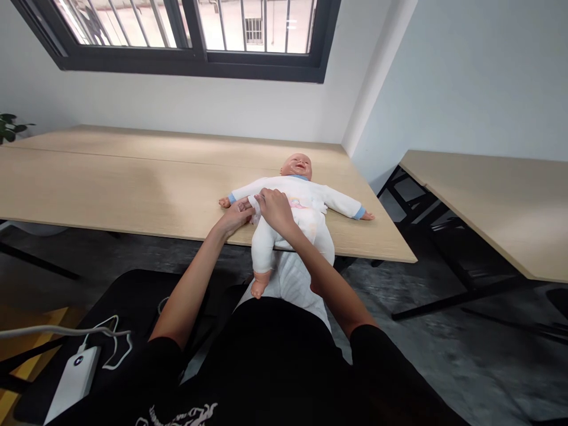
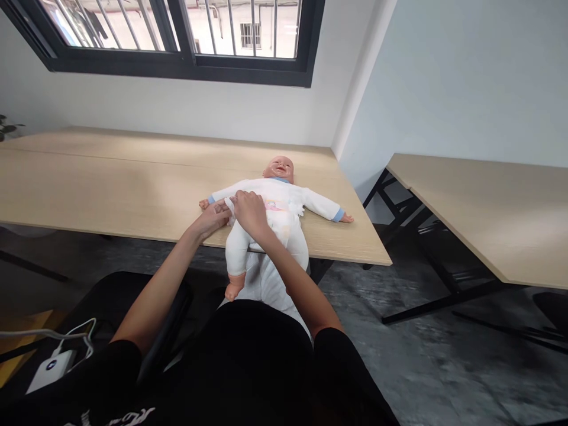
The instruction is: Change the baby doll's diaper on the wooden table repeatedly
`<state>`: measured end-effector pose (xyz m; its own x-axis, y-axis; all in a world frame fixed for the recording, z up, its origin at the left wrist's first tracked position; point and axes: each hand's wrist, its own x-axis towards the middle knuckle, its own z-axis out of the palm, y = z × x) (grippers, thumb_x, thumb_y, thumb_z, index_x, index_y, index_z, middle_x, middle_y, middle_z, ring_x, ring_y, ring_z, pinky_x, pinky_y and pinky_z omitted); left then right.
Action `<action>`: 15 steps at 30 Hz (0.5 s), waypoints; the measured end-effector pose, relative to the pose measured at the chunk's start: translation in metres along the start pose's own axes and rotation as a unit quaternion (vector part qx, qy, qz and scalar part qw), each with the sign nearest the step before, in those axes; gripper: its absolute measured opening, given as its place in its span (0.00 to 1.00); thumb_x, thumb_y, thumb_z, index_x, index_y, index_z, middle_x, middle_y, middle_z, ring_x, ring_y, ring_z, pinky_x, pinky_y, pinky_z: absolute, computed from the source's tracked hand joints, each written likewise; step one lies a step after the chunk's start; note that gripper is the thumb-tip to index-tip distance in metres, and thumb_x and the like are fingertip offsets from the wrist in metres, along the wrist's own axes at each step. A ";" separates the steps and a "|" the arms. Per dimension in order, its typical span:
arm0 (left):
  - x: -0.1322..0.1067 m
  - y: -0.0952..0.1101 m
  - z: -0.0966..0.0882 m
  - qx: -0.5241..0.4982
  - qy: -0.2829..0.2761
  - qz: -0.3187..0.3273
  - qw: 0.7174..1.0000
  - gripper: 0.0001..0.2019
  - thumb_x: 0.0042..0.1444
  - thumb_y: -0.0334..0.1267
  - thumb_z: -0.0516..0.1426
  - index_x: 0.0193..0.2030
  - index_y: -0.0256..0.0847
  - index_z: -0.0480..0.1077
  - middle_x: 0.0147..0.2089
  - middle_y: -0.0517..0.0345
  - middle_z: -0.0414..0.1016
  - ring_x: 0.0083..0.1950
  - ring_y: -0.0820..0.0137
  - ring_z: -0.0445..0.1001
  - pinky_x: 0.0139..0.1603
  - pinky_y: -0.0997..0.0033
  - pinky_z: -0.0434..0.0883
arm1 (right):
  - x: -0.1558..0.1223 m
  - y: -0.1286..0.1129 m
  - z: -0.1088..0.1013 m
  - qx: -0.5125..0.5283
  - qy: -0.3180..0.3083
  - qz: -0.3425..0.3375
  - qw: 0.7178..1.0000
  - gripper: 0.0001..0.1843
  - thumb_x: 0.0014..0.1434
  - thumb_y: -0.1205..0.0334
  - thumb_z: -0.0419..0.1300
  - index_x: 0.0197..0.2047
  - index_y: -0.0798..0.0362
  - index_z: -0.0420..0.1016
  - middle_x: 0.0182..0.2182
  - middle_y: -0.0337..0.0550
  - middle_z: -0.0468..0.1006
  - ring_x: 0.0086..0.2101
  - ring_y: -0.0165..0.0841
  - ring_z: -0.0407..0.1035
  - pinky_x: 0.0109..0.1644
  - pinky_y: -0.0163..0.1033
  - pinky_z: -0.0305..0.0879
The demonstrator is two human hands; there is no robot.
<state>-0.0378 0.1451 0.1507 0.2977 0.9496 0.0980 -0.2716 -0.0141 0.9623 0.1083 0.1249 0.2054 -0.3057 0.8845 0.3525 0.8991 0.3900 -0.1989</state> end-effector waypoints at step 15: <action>0.013 -0.008 0.000 0.081 0.152 0.120 0.978 0.13 0.53 0.35 0.63 0.24 0.40 0.63 0.23 0.65 0.60 0.26 0.77 0.59 0.29 0.76 0.58 | -0.001 0.003 0.004 0.035 -0.003 -0.013 0.999 0.16 0.74 0.56 0.49 0.48 0.57 0.73 0.43 0.52 0.79 0.47 0.43 0.70 0.50 0.43 0.58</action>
<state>-0.0321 0.1573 0.1439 -0.0501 0.9616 0.2699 -0.1441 -0.2744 0.9508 0.1099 0.1266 0.2008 -0.3296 0.8754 0.3536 0.8672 0.4288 -0.2531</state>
